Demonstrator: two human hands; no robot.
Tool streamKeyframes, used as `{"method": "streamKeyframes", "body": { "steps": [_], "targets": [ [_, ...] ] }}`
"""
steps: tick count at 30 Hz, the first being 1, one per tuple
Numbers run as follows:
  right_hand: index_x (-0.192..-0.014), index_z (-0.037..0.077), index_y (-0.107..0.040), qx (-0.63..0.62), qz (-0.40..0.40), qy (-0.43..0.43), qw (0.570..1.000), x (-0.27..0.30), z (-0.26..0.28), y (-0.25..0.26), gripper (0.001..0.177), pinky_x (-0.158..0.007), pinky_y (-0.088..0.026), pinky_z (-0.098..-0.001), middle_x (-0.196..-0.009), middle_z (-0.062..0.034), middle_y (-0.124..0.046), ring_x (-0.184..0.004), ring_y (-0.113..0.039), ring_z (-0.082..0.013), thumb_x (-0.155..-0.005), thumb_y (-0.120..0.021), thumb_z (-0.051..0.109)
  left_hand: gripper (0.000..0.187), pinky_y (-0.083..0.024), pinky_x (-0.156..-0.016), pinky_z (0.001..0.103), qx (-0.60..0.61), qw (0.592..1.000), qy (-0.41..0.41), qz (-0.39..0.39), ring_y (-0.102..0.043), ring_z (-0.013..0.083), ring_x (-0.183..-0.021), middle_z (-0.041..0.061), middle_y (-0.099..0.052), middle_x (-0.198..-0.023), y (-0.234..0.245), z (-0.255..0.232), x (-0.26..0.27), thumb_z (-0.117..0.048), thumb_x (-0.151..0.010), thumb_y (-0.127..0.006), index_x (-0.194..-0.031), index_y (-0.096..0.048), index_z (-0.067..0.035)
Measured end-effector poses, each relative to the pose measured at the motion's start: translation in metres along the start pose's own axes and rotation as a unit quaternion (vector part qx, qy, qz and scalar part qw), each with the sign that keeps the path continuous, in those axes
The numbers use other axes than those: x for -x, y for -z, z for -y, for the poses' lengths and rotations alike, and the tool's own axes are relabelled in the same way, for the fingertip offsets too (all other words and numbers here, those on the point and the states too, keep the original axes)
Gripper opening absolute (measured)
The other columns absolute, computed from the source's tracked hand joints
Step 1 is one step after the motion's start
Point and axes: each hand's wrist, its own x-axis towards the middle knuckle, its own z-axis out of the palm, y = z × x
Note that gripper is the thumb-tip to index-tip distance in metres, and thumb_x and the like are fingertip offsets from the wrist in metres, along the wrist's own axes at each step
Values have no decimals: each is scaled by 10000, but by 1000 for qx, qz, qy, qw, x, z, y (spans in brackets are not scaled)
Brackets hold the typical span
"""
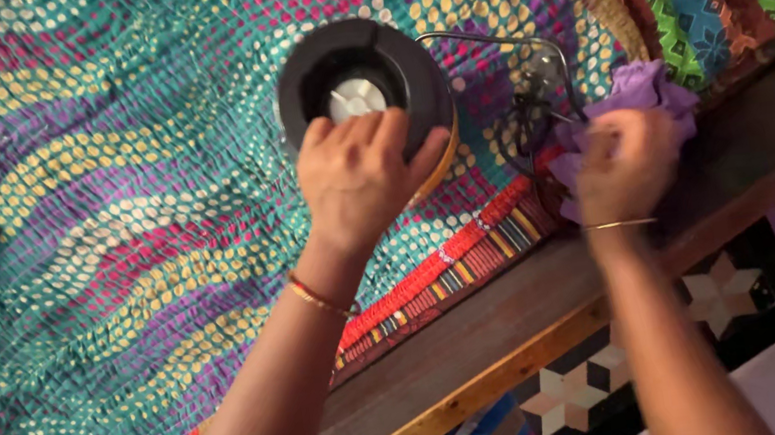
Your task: The person wipes the exterior of a yellow and black electric kettle with a purple cloth. They rotate the kettle to clean all sides, including the base and handle, before moving to a kitchen area and placing the kettle on a shelf.
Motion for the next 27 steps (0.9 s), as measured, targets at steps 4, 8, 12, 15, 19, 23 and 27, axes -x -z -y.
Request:
{"method": "streamKeyframes", "body": {
  "steps": [4, 8, 12, 15, 19, 23, 27],
  "targets": [
    [-1119, 93, -729, 82, 83, 63, 991, 52, 27, -55, 403, -893, -462, -452, -1080, -124, -721, -1016, -648, -345, -798, -689, 333, 376, -385, -652, 378, -15, 999, -22, 35, -577, 178, -677, -7, -539, -713, -18, -24, 31, -473, -910, -769, -813, -582, -162],
    [-833, 164, -767, 265, 286, 44, 920, 60, 4, -85, 253, -882, -519, -456, -815, -100, -721, -847, -679, -309, -763, -769, 407, 380, -375, -644, 380, -34, 999, -12, 40, -553, 179, -686, 0, -522, -732, -17, -24, 42, -467, -935, -765, -817, -573, -161],
    [-924, 170, -681, -423, 344, -440, 714, 53, 11, -48, 149, -451, -313, -271, -674, 73, -521, -540, -447, -86, -957, -652, 312, 391, -390, -668, 389, 10, 998, 9, 54, -579, 203, -719, 14, -555, -765, -11, -25, 28, -488, -890, -759, -849, -578, -144],
    [-962, 186, -613, -639, 147, -445, 610, 48, 48, 57, 294, -440, -219, -231, -574, 101, -302, -458, -263, -38, -1049, -534, 455, 416, -420, -717, 413, 67, 995, 52, 62, -613, 253, -785, 52, -595, -802, 10, -35, 18, -495, -851, -757, -875, -594, -113],
    [-963, 187, -525, -735, 105, -438, 508, 72, 144, 142, 334, -527, -264, -253, -622, 79, -294, -516, -266, -67, -1083, -476, 494, 459, -509, -860, 413, 244, 907, 288, 188, -683, 281, -960, 75, -675, -965, 36, -78, 27, -517, -877, -716, -990, -654, -77],
    [-928, 128, -521, -769, 132, -414, 469, 89, 213, 179, 377, -525, -244, -279, -609, 62, -298, -524, -249, -81, -1094, -470, 462, 797, -433, -1031, 452, 399, 801, 399, 203, -502, 400, -1270, 205, -484, -1320, 23, -89, 38, -465, -815, -824, -1352, -489, 20],
    [-895, 85, -533, -751, 147, -345, 543, 105, 234, 198, 389, -520, -233, -281, -616, 54, -308, -510, -240, -73, -1092, -496, 419, 771, -461, -977, 484, 272, 882, 315, 220, -485, 410, -1255, 202, -469, -1296, 29, -91, 52, -348, -706, -856, -1333, -500, -73]
  ]
}}
